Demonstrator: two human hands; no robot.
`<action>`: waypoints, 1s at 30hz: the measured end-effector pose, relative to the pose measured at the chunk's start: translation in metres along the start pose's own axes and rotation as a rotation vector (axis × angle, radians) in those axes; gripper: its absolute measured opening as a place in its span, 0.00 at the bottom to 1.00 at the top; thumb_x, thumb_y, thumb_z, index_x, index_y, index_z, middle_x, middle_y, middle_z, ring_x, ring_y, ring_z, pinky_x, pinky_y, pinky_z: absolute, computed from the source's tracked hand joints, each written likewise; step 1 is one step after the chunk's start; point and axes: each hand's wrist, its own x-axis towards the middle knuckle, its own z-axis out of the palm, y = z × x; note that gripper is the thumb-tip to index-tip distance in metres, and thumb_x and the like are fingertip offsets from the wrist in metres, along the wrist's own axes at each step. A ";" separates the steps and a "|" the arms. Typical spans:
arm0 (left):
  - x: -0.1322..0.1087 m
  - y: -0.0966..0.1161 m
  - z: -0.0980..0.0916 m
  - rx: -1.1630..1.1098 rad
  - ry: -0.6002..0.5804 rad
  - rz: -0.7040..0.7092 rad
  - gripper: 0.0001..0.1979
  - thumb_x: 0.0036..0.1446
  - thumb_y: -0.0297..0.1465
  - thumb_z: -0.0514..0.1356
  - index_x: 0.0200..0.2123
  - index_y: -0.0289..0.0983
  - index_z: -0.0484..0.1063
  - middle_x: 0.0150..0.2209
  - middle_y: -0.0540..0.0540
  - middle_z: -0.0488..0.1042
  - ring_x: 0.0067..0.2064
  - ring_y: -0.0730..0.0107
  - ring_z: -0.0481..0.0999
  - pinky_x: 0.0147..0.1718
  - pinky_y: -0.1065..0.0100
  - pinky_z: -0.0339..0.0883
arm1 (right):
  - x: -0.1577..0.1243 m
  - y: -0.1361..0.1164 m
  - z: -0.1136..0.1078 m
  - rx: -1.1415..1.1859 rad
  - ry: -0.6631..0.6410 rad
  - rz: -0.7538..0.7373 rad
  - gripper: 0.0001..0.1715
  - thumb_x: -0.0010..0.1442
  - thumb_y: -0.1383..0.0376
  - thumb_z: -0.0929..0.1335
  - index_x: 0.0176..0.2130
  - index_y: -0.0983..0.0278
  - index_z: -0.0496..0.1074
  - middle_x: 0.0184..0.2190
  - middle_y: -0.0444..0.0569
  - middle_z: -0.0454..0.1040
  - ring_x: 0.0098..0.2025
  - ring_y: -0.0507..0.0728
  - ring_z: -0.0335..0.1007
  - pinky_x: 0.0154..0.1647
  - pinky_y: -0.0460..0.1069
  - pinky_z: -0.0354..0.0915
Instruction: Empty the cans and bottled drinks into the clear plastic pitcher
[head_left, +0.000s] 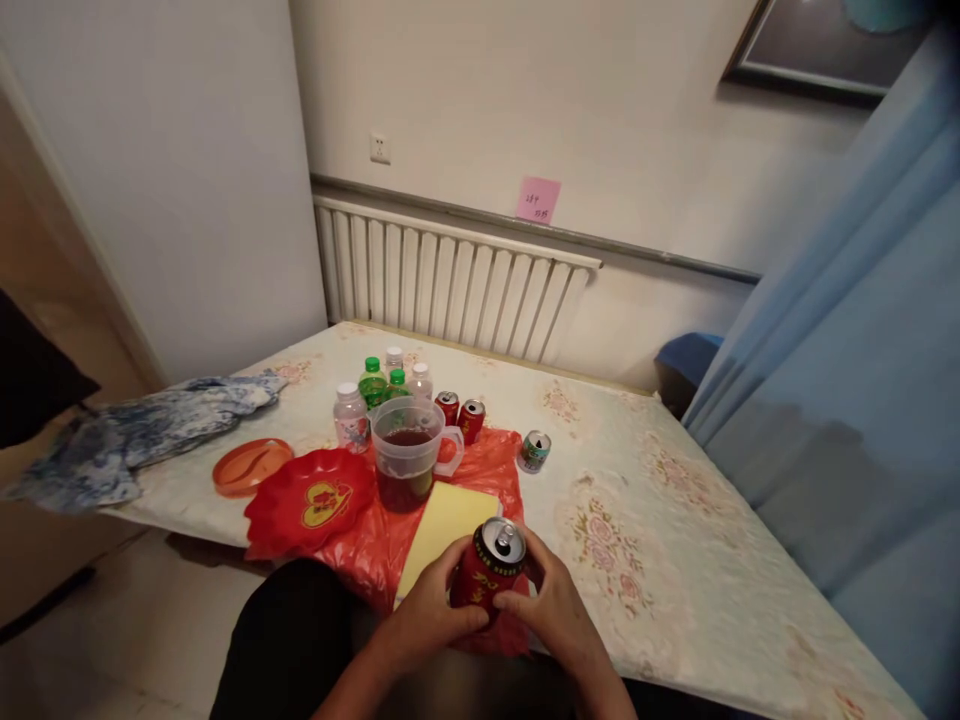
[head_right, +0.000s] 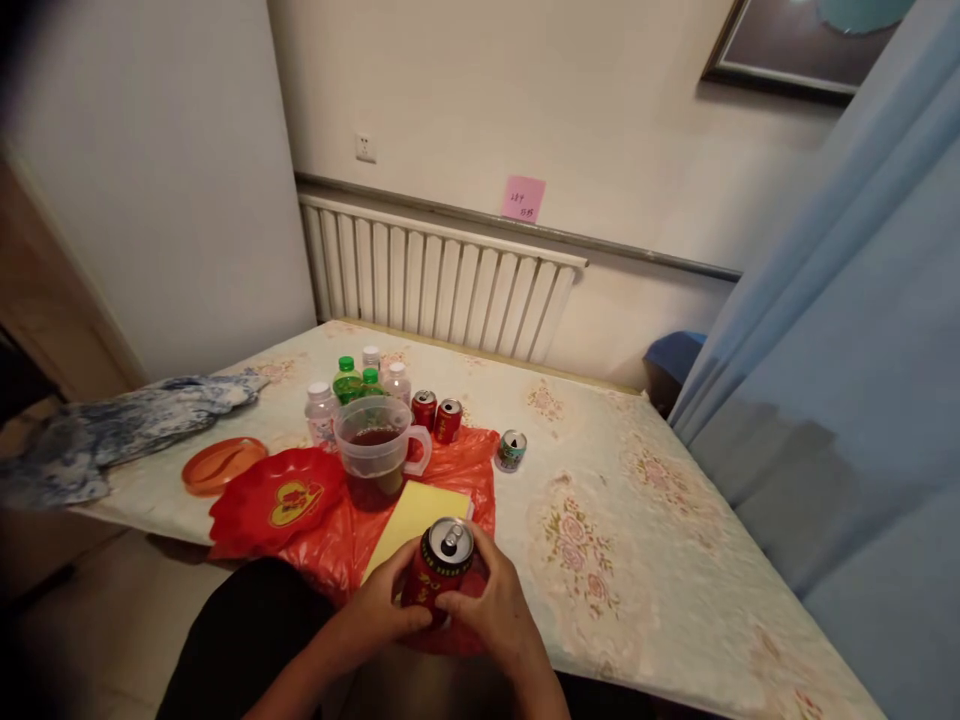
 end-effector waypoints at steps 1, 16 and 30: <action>-0.002 -0.002 0.002 -0.006 0.021 0.001 0.40 0.42 0.28 0.70 0.60 0.37 0.63 0.58 0.40 0.69 0.60 0.50 0.67 0.60 0.55 0.58 | -0.003 -0.001 0.000 -0.026 0.027 -0.008 0.46 0.40 0.76 0.74 0.59 0.62 0.66 0.57 0.54 0.71 0.59 0.64 0.68 0.62 0.60 0.61; -0.014 0.020 0.022 0.085 0.082 0.052 0.39 0.44 0.31 0.72 0.59 0.37 0.62 0.60 0.37 0.67 0.62 0.50 0.65 0.61 0.55 0.58 | -0.029 -0.026 -0.009 -0.434 0.072 -0.506 0.47 0.44 0.79 0.74 0.60 0.55 0.64 0.62 0.53 0.64 0.63 0.63 0.61 0.62 0.58 0.62; -0.021 0.034 0.023 0.144 0.105 0.080 0.39 0.44 0.35 0.72 0.59 0.39 0.61 0.59 0.39 0.67 0.60 0.51 0.66 0.59 0.58 0.59 | -0.035 -0.035 -0.003 -0.404 0.070 -0.577 0.43 0.50 0.75 0.74 0.61 0.55 0.62 0.61 0.53 0.66 0.62 0.62 0.62 0.62 0.58 0.61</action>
